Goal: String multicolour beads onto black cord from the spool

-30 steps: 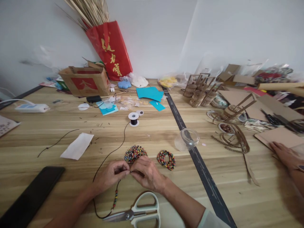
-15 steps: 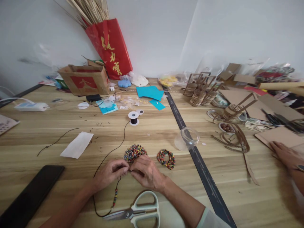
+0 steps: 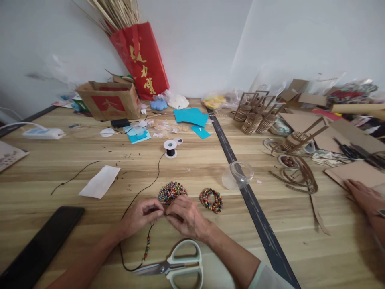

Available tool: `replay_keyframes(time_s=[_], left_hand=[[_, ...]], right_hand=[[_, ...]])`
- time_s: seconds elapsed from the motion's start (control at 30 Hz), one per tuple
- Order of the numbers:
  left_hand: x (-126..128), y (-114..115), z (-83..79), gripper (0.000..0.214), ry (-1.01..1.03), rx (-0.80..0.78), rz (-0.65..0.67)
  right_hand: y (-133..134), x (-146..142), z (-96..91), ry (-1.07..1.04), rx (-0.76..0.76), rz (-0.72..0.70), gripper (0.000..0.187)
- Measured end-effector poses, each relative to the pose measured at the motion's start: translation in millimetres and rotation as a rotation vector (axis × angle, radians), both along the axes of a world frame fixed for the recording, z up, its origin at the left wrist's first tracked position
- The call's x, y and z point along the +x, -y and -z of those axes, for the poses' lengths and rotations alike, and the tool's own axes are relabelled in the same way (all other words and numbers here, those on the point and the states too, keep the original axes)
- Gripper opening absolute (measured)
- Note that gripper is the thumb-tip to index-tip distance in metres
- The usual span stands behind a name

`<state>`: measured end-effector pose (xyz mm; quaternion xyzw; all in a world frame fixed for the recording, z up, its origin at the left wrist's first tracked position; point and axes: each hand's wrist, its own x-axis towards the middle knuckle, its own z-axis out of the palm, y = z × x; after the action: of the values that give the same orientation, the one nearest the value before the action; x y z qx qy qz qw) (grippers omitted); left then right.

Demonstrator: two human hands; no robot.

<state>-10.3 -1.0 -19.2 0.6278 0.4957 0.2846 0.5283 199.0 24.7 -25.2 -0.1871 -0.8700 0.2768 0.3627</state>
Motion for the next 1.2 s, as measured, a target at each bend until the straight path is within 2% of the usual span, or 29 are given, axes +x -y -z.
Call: replay_keyframes(time_s=[0.13,0.4,0.8,1.03,1.2], left_hand=[[-0.3,0.1,-1.1,0.021,0.029,-0.006,0.011],[-0.7,-1.1,-3.2,0.020,-0.041,0.075,0.045],[1.5,-0.3,-3.5,0.020,-0.042,0.061,0.032],[1.7,1.0,-1.3,0.015,0.009,-0.005,0.034],[2.3,1.8,-0.6,0.015,-0.032,0.016,0.019]], right_hand=[[0.2,-0.3,-0.3,-0.004,0.009,0.004,0.006],[0.2,-0.3,-2.5,0.012,0.023,0.017,0.008],[0.4,-0.3,-0.4,0.038,0.036,0.016,0.006],[0.6,-0.9,-0.9,0.036,0.026,0.006,0.009],[0.7,-0.8,-3.3,0.041,0.025,-0.008,0.009]])
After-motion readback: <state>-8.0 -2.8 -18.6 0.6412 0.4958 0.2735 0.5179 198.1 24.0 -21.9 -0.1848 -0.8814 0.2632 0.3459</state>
